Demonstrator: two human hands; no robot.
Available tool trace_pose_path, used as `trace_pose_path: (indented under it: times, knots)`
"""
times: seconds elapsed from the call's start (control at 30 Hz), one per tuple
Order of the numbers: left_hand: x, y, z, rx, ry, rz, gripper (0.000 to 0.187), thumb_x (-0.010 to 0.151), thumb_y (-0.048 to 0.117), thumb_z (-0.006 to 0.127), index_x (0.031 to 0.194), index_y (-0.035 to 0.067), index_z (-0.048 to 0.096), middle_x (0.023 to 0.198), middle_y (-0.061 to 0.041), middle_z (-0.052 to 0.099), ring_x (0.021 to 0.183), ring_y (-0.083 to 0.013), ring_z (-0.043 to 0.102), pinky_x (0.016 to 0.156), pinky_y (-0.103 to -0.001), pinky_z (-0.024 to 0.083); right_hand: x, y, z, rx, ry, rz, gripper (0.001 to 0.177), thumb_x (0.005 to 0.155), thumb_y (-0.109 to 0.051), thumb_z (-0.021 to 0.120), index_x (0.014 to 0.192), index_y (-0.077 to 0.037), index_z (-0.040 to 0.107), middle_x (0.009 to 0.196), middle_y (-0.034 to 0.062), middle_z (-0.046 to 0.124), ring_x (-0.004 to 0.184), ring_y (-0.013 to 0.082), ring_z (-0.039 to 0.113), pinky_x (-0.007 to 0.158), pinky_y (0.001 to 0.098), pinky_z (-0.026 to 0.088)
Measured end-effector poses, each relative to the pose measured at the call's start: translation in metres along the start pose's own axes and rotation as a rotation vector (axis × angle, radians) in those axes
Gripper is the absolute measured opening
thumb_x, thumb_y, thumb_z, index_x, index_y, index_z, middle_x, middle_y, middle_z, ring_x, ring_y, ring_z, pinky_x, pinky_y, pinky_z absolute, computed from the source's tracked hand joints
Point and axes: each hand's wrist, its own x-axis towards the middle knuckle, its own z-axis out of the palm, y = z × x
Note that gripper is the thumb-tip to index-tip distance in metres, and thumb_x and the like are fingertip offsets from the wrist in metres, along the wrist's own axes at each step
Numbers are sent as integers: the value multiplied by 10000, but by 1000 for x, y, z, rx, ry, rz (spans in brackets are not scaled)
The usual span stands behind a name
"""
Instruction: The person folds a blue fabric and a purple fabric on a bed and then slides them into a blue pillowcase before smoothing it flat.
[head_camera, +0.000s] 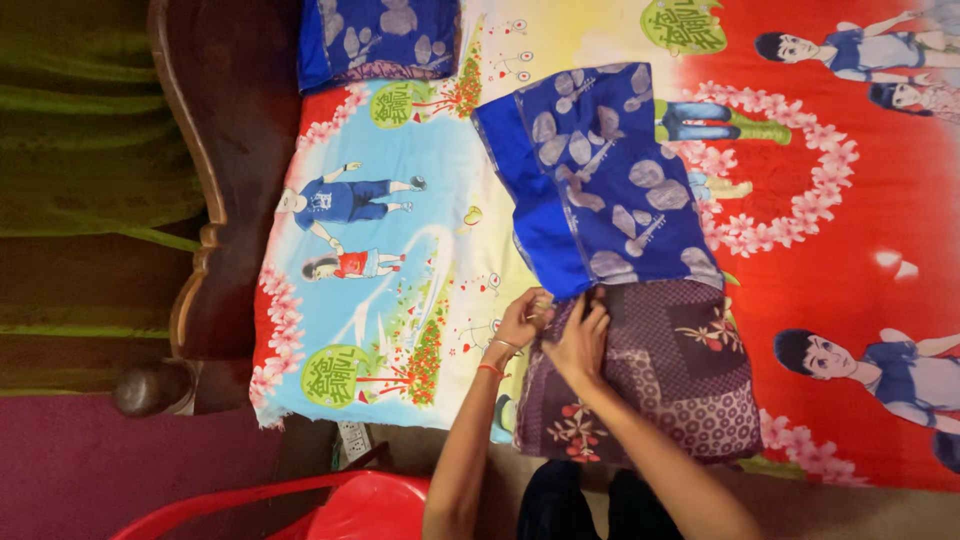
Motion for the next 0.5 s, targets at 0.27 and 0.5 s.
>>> trace_pose_path:
  times: [0.27,0.5]
  knots:
    - [16,-5,51,197,568,71,537,763,-56,738,1218,64,481,1182,-101,546,1050,-206,603,785,-318,547,49,32,-74,768,91,-136,533,674,-7,804,1194,29,690,1017,151,755,906,258,723,806,333,566]
    - [89,41,113,-24,689,277,145,976,1,620,1116,36,602,962,-88,619,877,-162,593,741,-276,514,82,51,-167,1184,146,182,342,724,38,737,1057,-42,715,940,32,737,794,133,685,735,256,544]
